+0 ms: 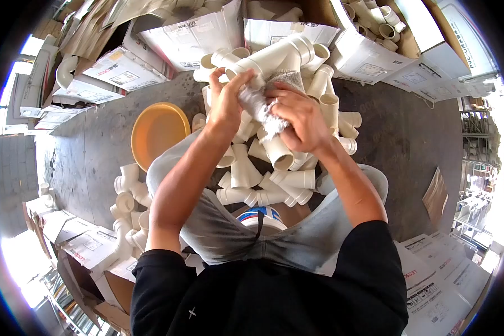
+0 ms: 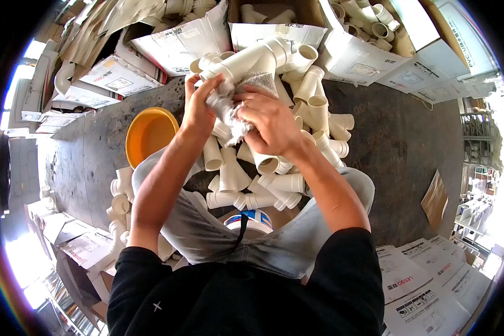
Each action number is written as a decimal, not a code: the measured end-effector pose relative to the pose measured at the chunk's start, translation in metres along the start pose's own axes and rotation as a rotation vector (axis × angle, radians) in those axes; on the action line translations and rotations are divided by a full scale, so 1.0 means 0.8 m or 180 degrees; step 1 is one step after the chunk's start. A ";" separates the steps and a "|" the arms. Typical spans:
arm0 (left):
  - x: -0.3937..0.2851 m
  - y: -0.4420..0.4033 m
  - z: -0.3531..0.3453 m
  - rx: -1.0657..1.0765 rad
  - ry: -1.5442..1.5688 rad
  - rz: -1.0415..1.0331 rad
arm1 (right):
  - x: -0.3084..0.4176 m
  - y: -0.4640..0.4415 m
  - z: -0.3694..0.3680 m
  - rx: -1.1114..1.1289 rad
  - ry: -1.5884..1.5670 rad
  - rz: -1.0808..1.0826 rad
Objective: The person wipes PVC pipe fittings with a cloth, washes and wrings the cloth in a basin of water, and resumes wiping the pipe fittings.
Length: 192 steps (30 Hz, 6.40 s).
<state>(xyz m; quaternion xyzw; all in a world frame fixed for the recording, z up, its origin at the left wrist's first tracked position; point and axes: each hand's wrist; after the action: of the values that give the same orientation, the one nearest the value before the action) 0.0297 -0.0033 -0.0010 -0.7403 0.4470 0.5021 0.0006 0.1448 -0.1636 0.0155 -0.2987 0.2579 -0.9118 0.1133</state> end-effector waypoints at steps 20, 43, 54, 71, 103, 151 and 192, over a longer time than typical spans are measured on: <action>0.007 0.015 -0.016 0.0053 -0.0357 0.0150 | -0.019 -0.001 0.009 -0.0388 0.0810 -0.0306; -0.013 0.006 -0.017 0.0485 0.0567 0.0721 | -0.055 0.018 0.016 -0.1754 -0.1081 -0.2170; -0.042 -0.011 0.013 0.0164 0.0983 0.0346 | -0.008 0.001 0.010 -0.3483 -0.1744 -0.1998; -0.006 -0.002 -0.004 0.0077 0.0292 0.0278 | -0.011 -0.003 -0.017 -0.0508 0.1770 -0.0771; -0.047 -0.036 0.060 0.0542 -0.1160 0.0418 | -0.022 0.031 0.031 -0.0181 0.1867 -0.0382; -0.018 -0.008 0.015 0.0354 -0.0218 0.1215 | -0.065 -0.001 0.033 -0.0820 0.2972 0.0185; 0.037 0.007 0.005 0.1307 -0.0875 -0.0836 | -0.013 -0.012 0.002 -0.0594 0.1469 0.0248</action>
<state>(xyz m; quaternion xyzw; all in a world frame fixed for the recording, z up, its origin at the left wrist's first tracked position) 0.0253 -0.0243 -0.0223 -0.7012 0.4354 0.4924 0.2763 0.1536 -0.1521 0.0165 -0.0816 0.3713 -0.9231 0.0584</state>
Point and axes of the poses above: each hand's wrist, its own y-axis away from the middle knuckle, its own z-axis out of the back of the hand, x = y × z, and after that the axes turned 8 degrees about z, right-handed
